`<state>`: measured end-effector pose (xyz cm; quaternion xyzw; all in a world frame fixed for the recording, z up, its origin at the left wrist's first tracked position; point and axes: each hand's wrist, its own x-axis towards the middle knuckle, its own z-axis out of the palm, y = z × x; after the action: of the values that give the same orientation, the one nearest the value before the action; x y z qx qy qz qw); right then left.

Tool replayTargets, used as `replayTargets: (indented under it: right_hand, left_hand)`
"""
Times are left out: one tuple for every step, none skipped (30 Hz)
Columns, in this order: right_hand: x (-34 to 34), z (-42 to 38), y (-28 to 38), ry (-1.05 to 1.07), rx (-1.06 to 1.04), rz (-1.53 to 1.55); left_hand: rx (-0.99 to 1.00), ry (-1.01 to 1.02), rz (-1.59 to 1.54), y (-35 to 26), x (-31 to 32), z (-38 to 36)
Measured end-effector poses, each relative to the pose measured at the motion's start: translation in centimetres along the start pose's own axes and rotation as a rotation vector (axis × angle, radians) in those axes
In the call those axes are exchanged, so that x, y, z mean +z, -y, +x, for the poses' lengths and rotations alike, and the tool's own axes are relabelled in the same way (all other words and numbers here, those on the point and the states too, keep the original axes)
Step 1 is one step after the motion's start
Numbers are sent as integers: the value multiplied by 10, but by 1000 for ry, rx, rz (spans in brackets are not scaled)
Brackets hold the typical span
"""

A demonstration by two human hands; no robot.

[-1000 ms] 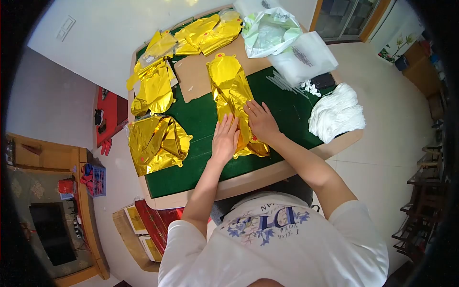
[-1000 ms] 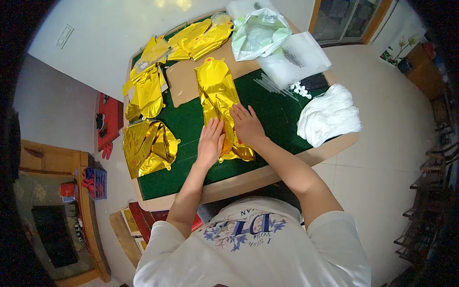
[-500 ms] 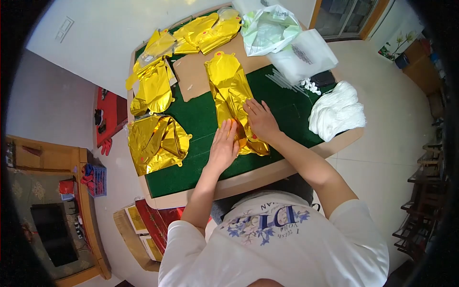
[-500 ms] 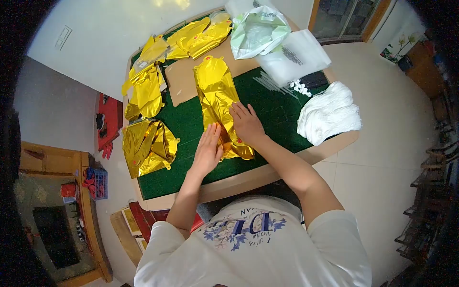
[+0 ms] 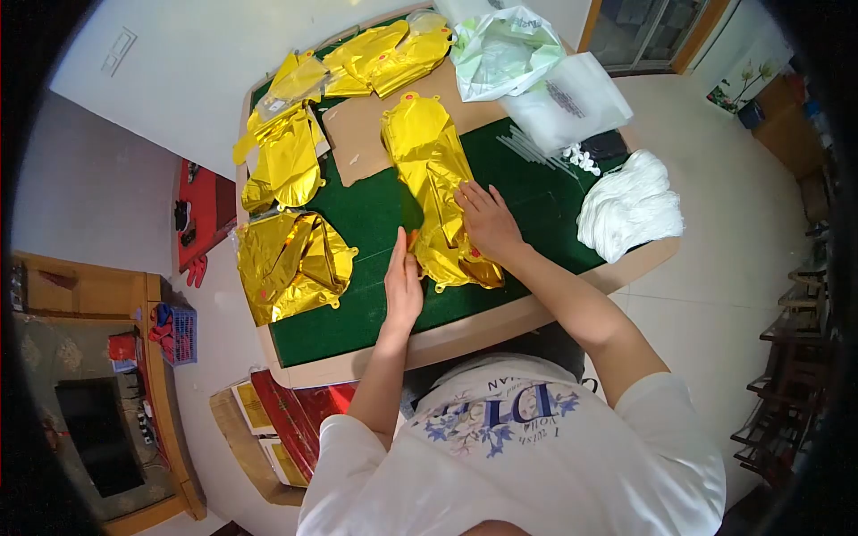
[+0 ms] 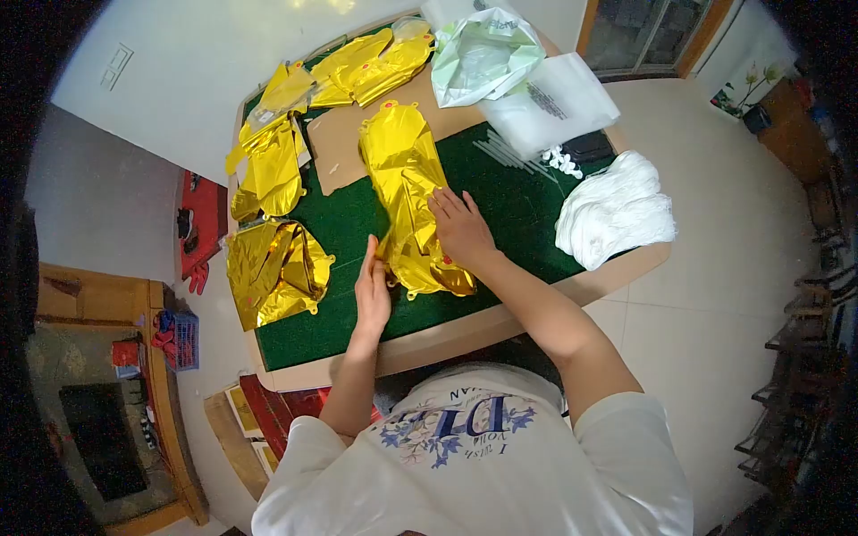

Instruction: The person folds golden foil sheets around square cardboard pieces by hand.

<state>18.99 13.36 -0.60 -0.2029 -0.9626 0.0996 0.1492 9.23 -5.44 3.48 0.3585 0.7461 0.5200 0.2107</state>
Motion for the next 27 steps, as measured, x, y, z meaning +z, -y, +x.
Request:
replayTargets:
  right_hand:
    - [1,0,0,-14,2,3]
    - [2,0,0,-29,5,7]
    - [2,0,0,-29,6,8]
    - [2,0,0,-33,6,17]
    - [2,-1,-1,-37,6,25]
    - [2,-1,-1,-37,7,25]
    - [2,-1,-1,-37,6,23]
    - [2,0,0,-36,4,21]
    - [2,0,0,-36,3,22]
    - [0,0,0,-19,0,11]
    - [-1,0,0,-4,-2,0]
    - [-1,0,0,-5,-3,-1]
    - [-2,0,0,-6,-1,14]
    - [-2,0,0,-6,0,29]
    - [-2,0,0,-7,-2,29]
    - [-1,0,0,-3,2,33]
    - [-1,0,0,2,6,37]
    - [-1,0,0,1,5,36]
    - [-1,0,0,13,11,46]
    - [-1,0,0,23,18,56]
    - [-2,-1,-1,22,18,54]
    - [-4,-1,-1,40,5,28]
    - [-6,-1,-1,58,-8,2]
    - [-4,-1,-1,58,-9,3]
    - [-3,0,-1,48,-9,-5]
    - [-1,0,-2,39,-7,-13]
    - [0,-1,-3,40,-7,-13]
  left_hand:
    - [0,1,1,3,1,0]
    - [-27,-26,-131,8,2,1]
    - [-55,-53,-263,13,3,1]
    - [-84,-81,-395,7,3,2]
    - [-84,-80,-394,1,2,2]
    - [-172,-88,-360,-6,0,2]
    - [-261,-97,-326,-14,-1,2]
    - [-262,-99,-325,-11,1,2]
    - [-171,-73,-213,-5,5,2]
    - [-80,-48,-101,2,11,2]
    - [12,-22,11,8,18,3]
    - [104,4,123,13,24,3]
    - [196,30,235,8,29,4]
    - [203,55,333,0,34,4]
    - [203,52,333,-2,39,4]
    - [237,92,469,-4,42,4]
    - [272,133,603,-6,46,5]
    - [279,123,604,-5,51,6]
    - [280,122,604,-3,53,7]
    - [279,129,669,-2,54,9]
    - [277,138,734,0,55,10]
    - [278,137,734,-2,55,11]
    - [277,153,760,-4,55,11]
    - [275,169,786,-6,54,11]
    - [275,169,786,-7,52,11]
    - [281,171,705,-8,48,11]
    - [287,172,623,-6,44,10]
